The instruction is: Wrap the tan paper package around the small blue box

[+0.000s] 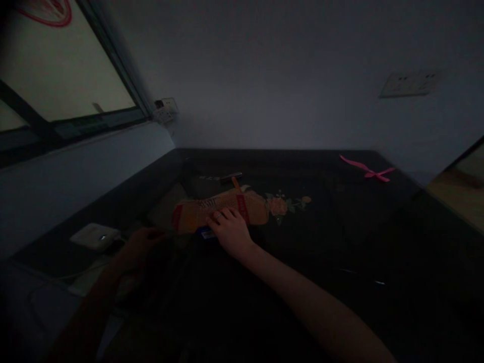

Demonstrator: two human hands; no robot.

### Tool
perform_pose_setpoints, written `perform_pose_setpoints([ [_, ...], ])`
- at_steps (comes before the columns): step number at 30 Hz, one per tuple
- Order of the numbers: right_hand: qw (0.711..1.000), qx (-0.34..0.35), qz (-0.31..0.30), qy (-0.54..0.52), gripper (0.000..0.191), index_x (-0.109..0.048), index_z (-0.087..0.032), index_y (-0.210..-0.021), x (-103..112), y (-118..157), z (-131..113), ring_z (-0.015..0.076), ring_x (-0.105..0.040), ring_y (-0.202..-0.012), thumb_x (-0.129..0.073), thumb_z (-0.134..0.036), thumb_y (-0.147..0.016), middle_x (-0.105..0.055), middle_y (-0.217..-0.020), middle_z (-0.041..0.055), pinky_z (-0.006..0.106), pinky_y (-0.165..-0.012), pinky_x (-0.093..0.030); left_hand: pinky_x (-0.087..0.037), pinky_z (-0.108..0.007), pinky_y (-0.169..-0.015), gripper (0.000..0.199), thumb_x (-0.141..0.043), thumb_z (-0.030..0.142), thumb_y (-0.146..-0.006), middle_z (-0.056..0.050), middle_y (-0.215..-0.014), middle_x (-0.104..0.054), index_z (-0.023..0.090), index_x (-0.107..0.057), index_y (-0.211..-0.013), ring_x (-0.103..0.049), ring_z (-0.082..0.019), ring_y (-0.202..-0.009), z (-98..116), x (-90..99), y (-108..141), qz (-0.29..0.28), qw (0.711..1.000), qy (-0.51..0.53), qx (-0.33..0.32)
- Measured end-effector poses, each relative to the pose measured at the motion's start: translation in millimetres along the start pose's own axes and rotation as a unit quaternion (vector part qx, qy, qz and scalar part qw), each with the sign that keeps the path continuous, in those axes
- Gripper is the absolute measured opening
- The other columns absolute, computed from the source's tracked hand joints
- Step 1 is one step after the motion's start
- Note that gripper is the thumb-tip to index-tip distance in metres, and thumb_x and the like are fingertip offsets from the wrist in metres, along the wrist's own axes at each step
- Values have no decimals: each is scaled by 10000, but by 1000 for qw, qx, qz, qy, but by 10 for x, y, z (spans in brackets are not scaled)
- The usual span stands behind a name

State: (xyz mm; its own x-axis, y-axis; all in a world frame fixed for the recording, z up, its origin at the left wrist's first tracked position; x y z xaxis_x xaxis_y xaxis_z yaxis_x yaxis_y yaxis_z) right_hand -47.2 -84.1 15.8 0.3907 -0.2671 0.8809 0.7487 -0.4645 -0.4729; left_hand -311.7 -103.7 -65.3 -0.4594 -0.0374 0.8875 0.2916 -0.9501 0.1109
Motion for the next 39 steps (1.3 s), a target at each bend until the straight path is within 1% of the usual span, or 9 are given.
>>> perform_pose_setpoints([
  [7,1000,2,-1,5,338,-616,-183,-1244,21,9,-9,251,-534,-1041,-508,-151,-925,-662,-1185,89,389,-905,-411,-507,-309,-737,328,-555,431,-720,-73,-896,-748,178,-730,-836,-681,-260,-849,144,-22,23,27,999,34,-2],
  [15,1000,4,-4,7,345,-610,-180,-1251,28,16,-19,249,-540,-1045,-515,-144,-921,-658,-1197,90,395,-917,-414,-509,-294,-741,348,-580,454,-737,-62,-929,-745,187,-700,-925,-677,-240,-875,-25,18,-24,88,995,49,6],
  [20,1000,7,-5,5,348,-604,-175,-1256,31,14,-19,245,-545,-1031,-507,-142,-924,-657,-1194,98,397,-908,-420,-481,-273,-706,312,-519,408,-803,-80,-926,-727,169,-664,-940,-672,-211,-813,-61,-1,-86,102,995,-19,10],
  [26,1000,5,0,2,332,-609,-180,-1241,46,12,-21,244,-540,-1040,-508,-152,-926,-657,-1192,87,390,-919,-416,-457,-243,-649,253,-487,345,-842,-83,-914,-728,188,-665,-931,-680,-201,-803,92,9,-54,94,991,-90,10],
  [31,1000,6,-1,0,332,-608,-182,-1241,53,11,-17,239,-539,-1035,-509,-151,-925,-654,-1200,83,385,-919,-416,-450,-241,-599,238,-505,356,-837,-74,-862,-735,216,-683,-911,-683,-198,-724,180,108,23,106,987,-121,21],
  [33,1000,7,-1,-1,335,-605,-179,-1245,52,12,-16,244,-536,-1038,-511,-153,-925,-653,-1202,84,391,-920,-415,-462,-254,-604,267,-483,371,-846,-76,-860,-734,211,-687,-912,-682,-207,-723,260,250,65,146,982,-116,12],
  [35,1000,8,-1,-2,335,-606,-175,-1245,50,14,-17,246,-536,-1035,-513,-153,-924,-653,-1200,90,394,-917,-417,-483,-269,-637,309,-462,396,-854,-78,-883,-732,195,-684,-930,-680,-212,-748,430,461,125,215,973,-85,-22],
  [37,1000,7,0,-3,333,-607,-170,-1243,49,15,-19,248,-536,-1030,-509,-150,-925,-652,-1200,97,399,-914,-418,-504,-274,-694,341,-465,430,-852,-67,-916,-730,186,-682,-946,-675,-204,-783,684,643,181,275,958,-26,-84],
  [39,1000,7,0,-5,333,-608,-167,-1241,48,14,-22,249,-535,-1028,-502,-143,-927,-653,-1193,100,402,-910,-418,-513,-277,-752,351,-493,460,-834,-55,-936,-727,188,-690,-937,-667,-194,-816,988,702,180,284,946,30,-154],
])
Point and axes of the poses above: each hand's wrist, its own y-axis away from the middle knuckle, its own x-axis out of the back of the hand, z = x × y, the point moved 10 cm from there along -y, towards the middle knuckle
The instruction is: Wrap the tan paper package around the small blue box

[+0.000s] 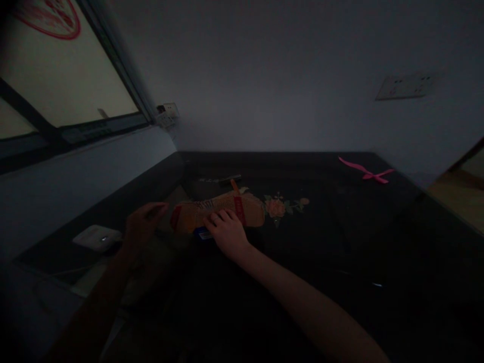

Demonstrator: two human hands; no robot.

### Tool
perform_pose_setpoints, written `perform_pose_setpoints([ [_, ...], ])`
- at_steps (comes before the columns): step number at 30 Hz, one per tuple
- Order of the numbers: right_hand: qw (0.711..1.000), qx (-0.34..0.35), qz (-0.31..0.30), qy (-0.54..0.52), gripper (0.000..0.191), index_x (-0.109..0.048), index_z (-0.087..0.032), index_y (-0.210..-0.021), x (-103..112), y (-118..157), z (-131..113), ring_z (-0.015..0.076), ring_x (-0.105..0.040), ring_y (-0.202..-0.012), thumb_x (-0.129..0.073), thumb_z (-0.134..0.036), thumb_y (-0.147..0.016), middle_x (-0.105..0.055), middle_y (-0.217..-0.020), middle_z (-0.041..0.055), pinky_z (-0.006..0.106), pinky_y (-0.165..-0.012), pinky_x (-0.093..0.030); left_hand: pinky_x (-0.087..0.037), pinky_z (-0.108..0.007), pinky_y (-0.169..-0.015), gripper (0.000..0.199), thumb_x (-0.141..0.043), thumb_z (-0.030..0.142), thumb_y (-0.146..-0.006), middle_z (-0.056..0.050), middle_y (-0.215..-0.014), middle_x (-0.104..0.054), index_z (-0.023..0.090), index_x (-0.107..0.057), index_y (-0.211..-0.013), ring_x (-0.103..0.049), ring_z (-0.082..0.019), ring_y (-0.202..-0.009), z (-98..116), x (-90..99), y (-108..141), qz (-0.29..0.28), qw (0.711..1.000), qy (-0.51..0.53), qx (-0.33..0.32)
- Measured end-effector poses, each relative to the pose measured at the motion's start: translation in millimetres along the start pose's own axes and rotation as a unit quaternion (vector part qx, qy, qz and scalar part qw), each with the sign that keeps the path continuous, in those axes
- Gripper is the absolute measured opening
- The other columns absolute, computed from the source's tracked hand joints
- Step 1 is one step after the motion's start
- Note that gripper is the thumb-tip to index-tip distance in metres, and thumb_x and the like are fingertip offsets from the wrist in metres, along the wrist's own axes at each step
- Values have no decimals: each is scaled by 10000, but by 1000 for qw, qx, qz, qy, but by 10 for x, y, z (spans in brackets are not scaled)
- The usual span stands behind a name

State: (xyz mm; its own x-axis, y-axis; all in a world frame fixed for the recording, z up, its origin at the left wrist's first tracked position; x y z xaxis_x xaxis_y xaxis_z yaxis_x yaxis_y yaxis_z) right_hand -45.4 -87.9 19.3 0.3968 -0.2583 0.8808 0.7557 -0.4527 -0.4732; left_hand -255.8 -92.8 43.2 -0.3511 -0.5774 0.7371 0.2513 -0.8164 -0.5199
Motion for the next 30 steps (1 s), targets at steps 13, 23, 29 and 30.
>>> perform_pose_setpoints([
  [13,1000,-1,7,-1,336,-605,-186,-1238,18,1,9,232,-536,-1005,-512,-135,-919,-662,-1132,97,393,-906,-419,-539,-307,-780,247,-643,396,-713,-61,-867,-749,177,-731,-787,-684,-217,-790,480,-793,-308,-158,978,135,-15],
  [23,1000,-9,9,-6,305,-634,-183,-1202,21,-34,35,237,-536,-981,-506,-152,-927,-675,-1125,72,377,-889,-413,-537,-256,-679,228,-644,367,-693,-38,-776,-740,161,-724,-752,-678,-190,-719,357,-725,-316,-97,977,188,34],
  [29,1000,-13,13,-14,297,-647,-188,-1184,8,-38,53,236,-533,-990,-527,-149,-916,-674,-1118,92,380,-879,-409,-539,-247,-678,218,-652,362,-688,-26,-756,-731,160,-715,-744,-674,-180,-708,408,-615,-312,-72,975,208,41],
  [30,1000,-13,14,-15,295,-649,-190,-1181,2,-35,55,236,-531,-993,-530,-151,-915,-672,-1128,89,379,-881,-407,-542,-248,-674,230,-655,372,-690,-26,-754,-729,159,-713,-756,-674,-180,-702,392,-572,-324,-60,973,216,51],
])
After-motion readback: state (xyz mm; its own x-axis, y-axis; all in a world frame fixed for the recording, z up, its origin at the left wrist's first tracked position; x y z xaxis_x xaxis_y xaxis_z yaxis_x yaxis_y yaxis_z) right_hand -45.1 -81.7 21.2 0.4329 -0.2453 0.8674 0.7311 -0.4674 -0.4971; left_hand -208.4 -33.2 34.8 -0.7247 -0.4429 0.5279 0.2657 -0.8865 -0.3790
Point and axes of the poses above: each hand's wrist, its own y-axis away from the middle knuckle, its own x-axis out of the back of the hand, z = x × y, the point moved 10 cm from there along -y, towards the middle knuckle
